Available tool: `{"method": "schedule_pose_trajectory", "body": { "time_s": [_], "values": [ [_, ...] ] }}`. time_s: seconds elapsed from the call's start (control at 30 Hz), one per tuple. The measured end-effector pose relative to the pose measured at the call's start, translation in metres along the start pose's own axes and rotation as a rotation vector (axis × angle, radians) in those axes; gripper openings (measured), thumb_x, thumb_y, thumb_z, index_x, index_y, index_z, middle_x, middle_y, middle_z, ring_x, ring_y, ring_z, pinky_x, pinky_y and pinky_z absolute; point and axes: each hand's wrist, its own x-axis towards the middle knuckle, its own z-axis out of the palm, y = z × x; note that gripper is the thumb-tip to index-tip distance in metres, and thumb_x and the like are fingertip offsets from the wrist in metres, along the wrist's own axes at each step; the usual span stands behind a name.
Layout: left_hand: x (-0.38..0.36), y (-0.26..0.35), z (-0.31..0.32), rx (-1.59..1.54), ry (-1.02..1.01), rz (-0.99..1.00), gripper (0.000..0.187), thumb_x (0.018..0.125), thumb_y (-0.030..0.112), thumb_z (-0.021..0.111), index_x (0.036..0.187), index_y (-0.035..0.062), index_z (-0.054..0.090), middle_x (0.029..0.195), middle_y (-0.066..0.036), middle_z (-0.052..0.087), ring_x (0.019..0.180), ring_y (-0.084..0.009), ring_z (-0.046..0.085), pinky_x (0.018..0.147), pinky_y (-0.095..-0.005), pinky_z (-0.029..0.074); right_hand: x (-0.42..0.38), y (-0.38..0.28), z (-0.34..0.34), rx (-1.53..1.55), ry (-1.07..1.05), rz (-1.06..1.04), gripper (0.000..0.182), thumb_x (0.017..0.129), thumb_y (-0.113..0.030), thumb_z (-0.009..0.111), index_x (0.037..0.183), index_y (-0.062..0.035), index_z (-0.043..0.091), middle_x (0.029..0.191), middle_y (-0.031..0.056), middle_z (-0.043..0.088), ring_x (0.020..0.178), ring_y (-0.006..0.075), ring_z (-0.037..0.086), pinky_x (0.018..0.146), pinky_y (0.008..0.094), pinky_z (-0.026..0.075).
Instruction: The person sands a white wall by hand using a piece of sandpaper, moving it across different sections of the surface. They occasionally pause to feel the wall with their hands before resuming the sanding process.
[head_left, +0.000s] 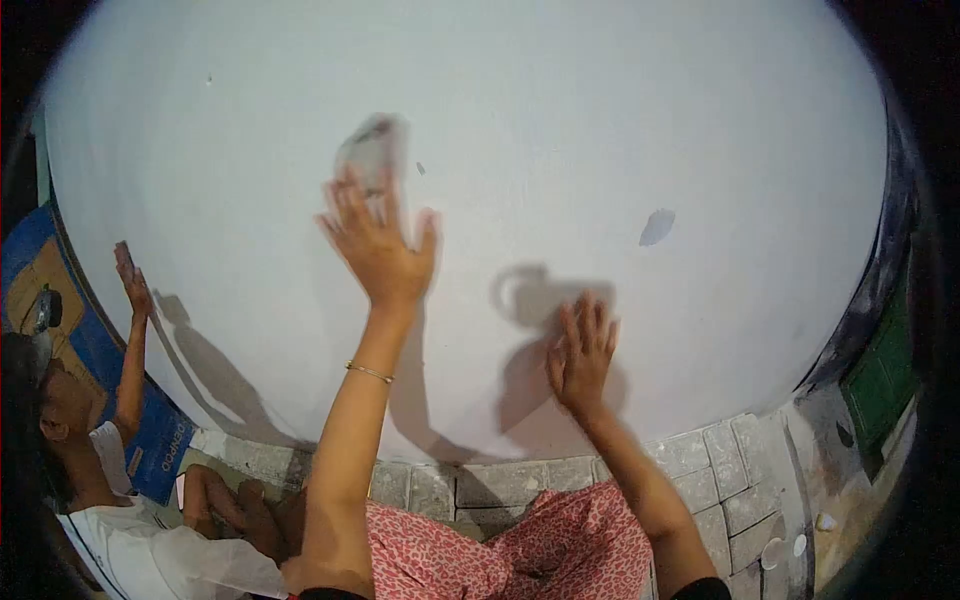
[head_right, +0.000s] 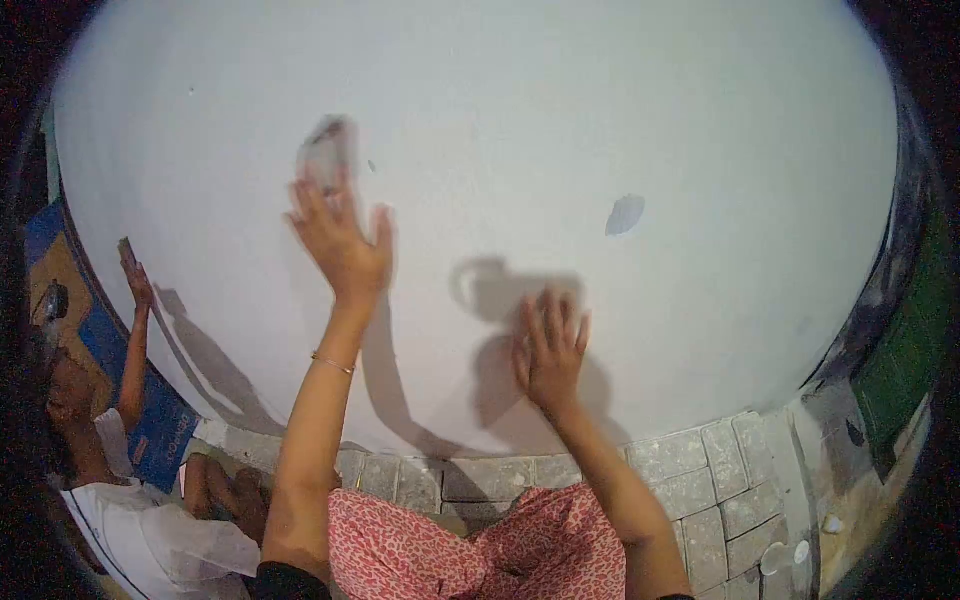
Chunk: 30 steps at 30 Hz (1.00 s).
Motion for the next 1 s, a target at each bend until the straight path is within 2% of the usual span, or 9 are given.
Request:
{"method": "schedule_pose_trajectory", "body": {
  "time_s": [0.13, 0.2, 0.27, 0.37, 0.53, 0.73, 0.87, 0.93, 1.0],
  "values": [
    [-0.002, -0.001, 0.001, 0.006, 0.138, -0.349, 0.066, 0.092, 0.041, 0.046, 0.146, 0.0111, 0.025, 0.151, -0.022, 0.011, 0.140, -0.0414, 0.007, 0.109, -0.0601, 0.006, -0.169, -0.013, 0.000, 0.425, -0.329, 0.061, 0.045, 0.085, -0.010, 0.056, 0.130, -0.0055, 0.050, 0.133, 0.0204, 0.048, 0.121, 0.0383, 0.047, 0.101, 0.0485, 0.036],
    [-0.022, 0.011, -0.003, -0.015, -0.044, 0.102, 0.061, 0.095, 0.038, 0.042, 0.146, 0.0112, 0.024, 0.151, -0.022, 0.011, 0.140, -0.0414, 0.006, 0.110, -0.0585, 0.005, -0.232, -0.018, -0.001, 0.691, -0.587, 0.458, 0.036, 0.087, -0.013, 0.058, 0.122, -0.0040, 0.057, 0.109, 0.0187, 0.064, 0.102, 0.0312, 0.062, 0.088, 0.0410, 0.047],
    [-0.028, 0.007, 0.000, -0.028, -0.080, 0.199, 0.060, 0.095, 0.035, 0.043, 0.146, 0.0119, 0.024, 0.152, -0.022, 0.010, 0.140, -0.0418, 0.005, 0.110, -0.0589, 0.004, -0.232, -0.011, 0.006, 0.750, -0.532, 0.503, 0.034, 0.088, -0.015, 0.058, 0.120, -0.0040, 0.059, 0.100, 0.0168, 0.067, 0.094, 0.0278, 0.065, 0.082, 0.0380, 0.049],
    [-0.013, -0.011, 0.000, -0.059, 0.097, -0.283, 0.069, 0.088, 0.039, 0.053, 0.146, 0.0131, 0.026, 0.152, -0.020, 0.012, 0.138, -0.0460, 0.007, 0.106, -0.0655, 0.008, -0.214, -0.004, 0.001, 0.918, -0.580, 0.667, 0.032, 0.090, -0.020, 0.057, 0.117, -0.0042, 0.060, 0.091, 0.0148, 0.069, 0.086, 0.0231, 0.067, 0.076, 0.0343, 0.051],
    [-0.036, -0.009, 0.001, -0.025, -0.085, 0.177, 0.069, 0.087, 0.036, 0.053, 0.146, 0.0115, 0.027, 0.152, -0.021, 0.011, 0.139, -0.0451, 0.007, 0.107, -0.0637, 0.006, -0.238, 0.002, 0.012, 0.800, -1.024, 0.775, 0.036, 0.094, -0.029, 0.054, 0.116, -0.0013, 0.060, 0.091, 0.0125, 0.069, 0.085, 0.0175, 0.065, 0.076, 0.0337, 0.051],
    [-0.029, -0.027, 0.008, -0.044, 0.149, -0.238, 0.067, 0.091, 0.035, 0.048, 0.147, 0.0099, 0.022, 0.152, -0.020, 0.011, 0.140, -0.0423, 0.006, 0.109, -0.0611, 0.005, -0.267, -0.004, 0.035, 0.757, -1.006, 0.607, 0.037, 0.091, -0.031, 0.055, 0.114, -0.0021, 0.062, 0.093, 0.0161, 0.069, 0.084, 0.0227, 0.066, 0.076, 0.0360, 0.053],
    [-0.051, -0.015, -0.001, 0.006, -0.148, 0.322, 0.064, 0.092, 0.037, 0.044, 0.146, 0.0087, 0.024, 0.152, -0.022, 0.009, 0.140, -0.0425, 0.005, 0.109, -0.0613, 0.004, -0.254, -0.003, 0.031, 0.771, -1.043, 0.679, 0.035, 0.091, -0.026, 0.054, 0.114, -0.0010, 0.061, 0.093, 0.0159, 0.069, 0.083, 0.0228, 0.067, 0.073, 0.0344, 0.053],
    [-0.039, -0.025, -0.002, 0.044, -0.131, 0.266, 0.065, 0.091, 0.040, 0.045, 0.146, 0.0101, 0.025, 0.152, -0.021, 0.008, 0.140, -0.0418, 0.004, 0.109, -0.0607, 0.005, -0.266, 0.003, 0.044, 0.749, -1.029, 0.685, 0.034, 0.092, -0.024, 0.054, 0.114, 0.0000, 0.061, 0.094, 0.0163, 0.069, 0.083, 0.0227, 0.067, 0.072, 0.0335, 0.053],
    [-0.029, -0.031, 0.001, -0.042, 0.064, -0.233, 0.065, 0.092, 0.041, 0.043, 0.146, 0.0095, 0.025, 0.152, -0.021, 0.010, 0.140, -0.0419, 0.005, 0.110, -0.0584, 0.004, -0.274, 0.004, 0.045, 0.736, -1.010, 0.707, 0.033, 0.092, -0.022, 0.053, 0.114, 0.0011, 0.061, 0.094, 0.0167, 0.069, 0.082, 0.0225, 0.067, 0.071, 0.0327, 0.053]
  ]
}}
